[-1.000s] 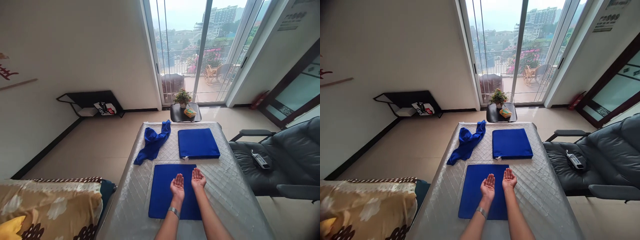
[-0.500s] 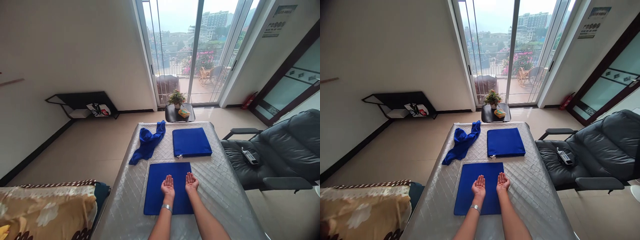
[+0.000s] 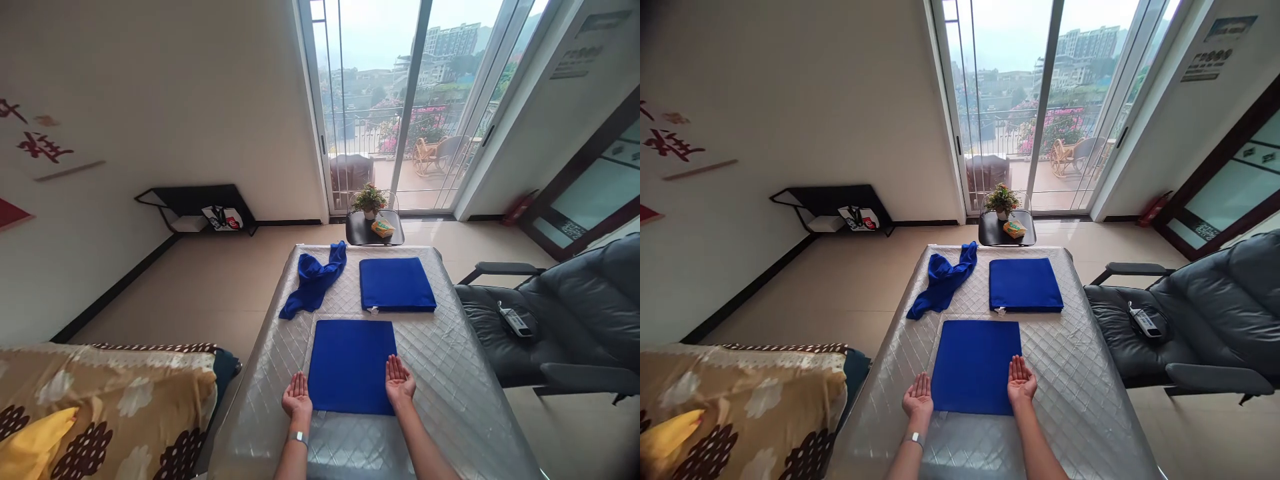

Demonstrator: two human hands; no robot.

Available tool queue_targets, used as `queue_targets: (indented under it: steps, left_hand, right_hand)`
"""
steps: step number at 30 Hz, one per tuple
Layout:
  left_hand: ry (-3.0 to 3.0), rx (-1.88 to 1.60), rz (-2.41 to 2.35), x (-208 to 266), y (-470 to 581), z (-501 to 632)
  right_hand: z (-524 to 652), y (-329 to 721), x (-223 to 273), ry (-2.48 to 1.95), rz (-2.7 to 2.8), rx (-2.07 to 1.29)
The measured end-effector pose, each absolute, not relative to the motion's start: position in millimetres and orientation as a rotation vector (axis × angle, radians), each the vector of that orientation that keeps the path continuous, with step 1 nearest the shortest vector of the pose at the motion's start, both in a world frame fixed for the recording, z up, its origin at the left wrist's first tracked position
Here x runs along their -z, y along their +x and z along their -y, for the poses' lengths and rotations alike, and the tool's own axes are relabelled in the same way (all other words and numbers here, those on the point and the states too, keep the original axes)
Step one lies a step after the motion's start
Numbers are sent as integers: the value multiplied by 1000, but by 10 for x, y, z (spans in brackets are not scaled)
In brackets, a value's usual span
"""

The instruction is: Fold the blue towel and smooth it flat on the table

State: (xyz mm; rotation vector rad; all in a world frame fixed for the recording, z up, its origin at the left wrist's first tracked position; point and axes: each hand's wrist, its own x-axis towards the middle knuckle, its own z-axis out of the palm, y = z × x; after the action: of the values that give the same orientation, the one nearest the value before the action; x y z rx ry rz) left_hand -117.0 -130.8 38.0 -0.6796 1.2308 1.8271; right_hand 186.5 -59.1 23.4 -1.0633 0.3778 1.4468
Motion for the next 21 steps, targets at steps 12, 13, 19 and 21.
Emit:
queue_targets:
  steps: [12, 13, 19, 21]
  left_hand:
    - [-561, -1423, -967, -254, 814, 825]
    - [-570, -1421, -973, -232, 837, 818]
    - [-621, -1564, -1059, -216, 101, 1000]
    - [-646, -1633, -1105, -255, -304, 1106]
  right_hand:
    - [747, 1813, -54, -1155, -435, -1402]
    - [751, 1816, -51, -1155, -437, -1404]
    - [760, 1830, -68, -1143, -455, -1412]
    - [750, 1828, -85, -1137, -462, -1413]
